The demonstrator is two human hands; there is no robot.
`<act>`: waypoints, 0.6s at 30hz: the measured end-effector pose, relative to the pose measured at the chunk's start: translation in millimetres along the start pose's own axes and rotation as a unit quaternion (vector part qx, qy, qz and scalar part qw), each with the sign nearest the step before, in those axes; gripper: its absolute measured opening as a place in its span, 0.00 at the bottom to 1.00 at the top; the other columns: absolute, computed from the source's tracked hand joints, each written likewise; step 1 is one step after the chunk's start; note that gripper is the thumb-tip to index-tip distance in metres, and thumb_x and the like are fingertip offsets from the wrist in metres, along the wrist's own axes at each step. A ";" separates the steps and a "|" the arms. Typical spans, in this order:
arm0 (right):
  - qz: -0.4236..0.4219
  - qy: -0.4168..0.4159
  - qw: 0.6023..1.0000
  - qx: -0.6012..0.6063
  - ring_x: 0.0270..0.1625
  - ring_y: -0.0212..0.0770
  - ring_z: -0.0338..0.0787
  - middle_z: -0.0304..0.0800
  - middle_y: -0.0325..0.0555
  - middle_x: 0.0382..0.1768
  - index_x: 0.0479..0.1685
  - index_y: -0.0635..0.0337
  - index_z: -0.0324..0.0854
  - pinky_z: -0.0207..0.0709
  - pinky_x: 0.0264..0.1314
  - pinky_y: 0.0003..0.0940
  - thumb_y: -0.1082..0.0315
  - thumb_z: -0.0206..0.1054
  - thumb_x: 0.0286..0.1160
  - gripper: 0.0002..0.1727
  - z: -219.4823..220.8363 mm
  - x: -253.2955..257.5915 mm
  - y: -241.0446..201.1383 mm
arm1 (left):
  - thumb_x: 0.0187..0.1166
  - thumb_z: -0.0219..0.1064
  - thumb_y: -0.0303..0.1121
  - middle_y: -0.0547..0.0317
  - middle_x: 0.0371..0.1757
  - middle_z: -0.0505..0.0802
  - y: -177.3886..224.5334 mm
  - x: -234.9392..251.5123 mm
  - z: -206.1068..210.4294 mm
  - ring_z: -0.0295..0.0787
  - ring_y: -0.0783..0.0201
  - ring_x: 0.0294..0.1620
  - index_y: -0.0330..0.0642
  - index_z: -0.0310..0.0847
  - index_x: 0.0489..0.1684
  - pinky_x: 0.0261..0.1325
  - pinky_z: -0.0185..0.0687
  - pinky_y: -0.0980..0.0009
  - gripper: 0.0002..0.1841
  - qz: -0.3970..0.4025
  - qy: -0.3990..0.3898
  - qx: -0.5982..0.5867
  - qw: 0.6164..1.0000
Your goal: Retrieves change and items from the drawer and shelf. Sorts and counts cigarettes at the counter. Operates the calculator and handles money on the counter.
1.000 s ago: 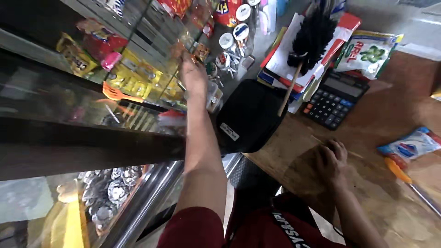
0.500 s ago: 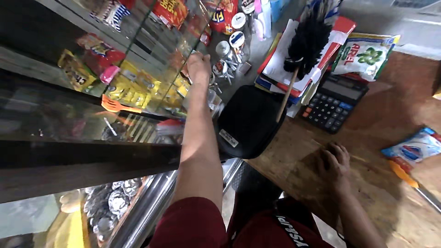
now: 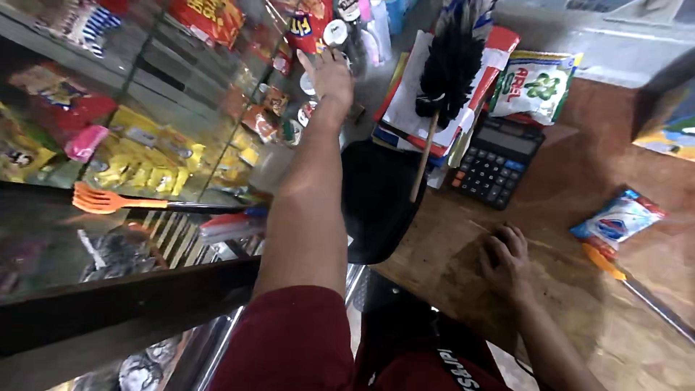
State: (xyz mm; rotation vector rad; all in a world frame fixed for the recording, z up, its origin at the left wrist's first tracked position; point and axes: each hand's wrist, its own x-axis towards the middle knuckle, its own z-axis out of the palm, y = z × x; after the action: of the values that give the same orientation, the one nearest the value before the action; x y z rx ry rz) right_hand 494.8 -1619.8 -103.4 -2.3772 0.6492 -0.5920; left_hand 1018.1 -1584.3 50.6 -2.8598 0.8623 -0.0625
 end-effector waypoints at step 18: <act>0.064 -0.028 0.980 0.189 0.85 0.58 0.69 0.63 0.68 0.85 0.85 0.71 0.61 0.70 0.83 0.52 0.41 0.73 0.67 0.52 -48.5 10.4 -47.5 | 0.75 0.75 0.44 0.32 0.70 0.82 51.4 -332.3 -92.0 0.84 0.44 0.67 0.31 0.73 0.78 0.68 0.81 0.49 0.35 0.223 0.007 -0.363 0.905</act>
State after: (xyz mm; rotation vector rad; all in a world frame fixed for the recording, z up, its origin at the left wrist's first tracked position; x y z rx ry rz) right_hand 490.9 -1613.0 -35.1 -1.9761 0.6008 -0.5374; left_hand 705.3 -1455.3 134.8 -3.1796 1.8478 0.3698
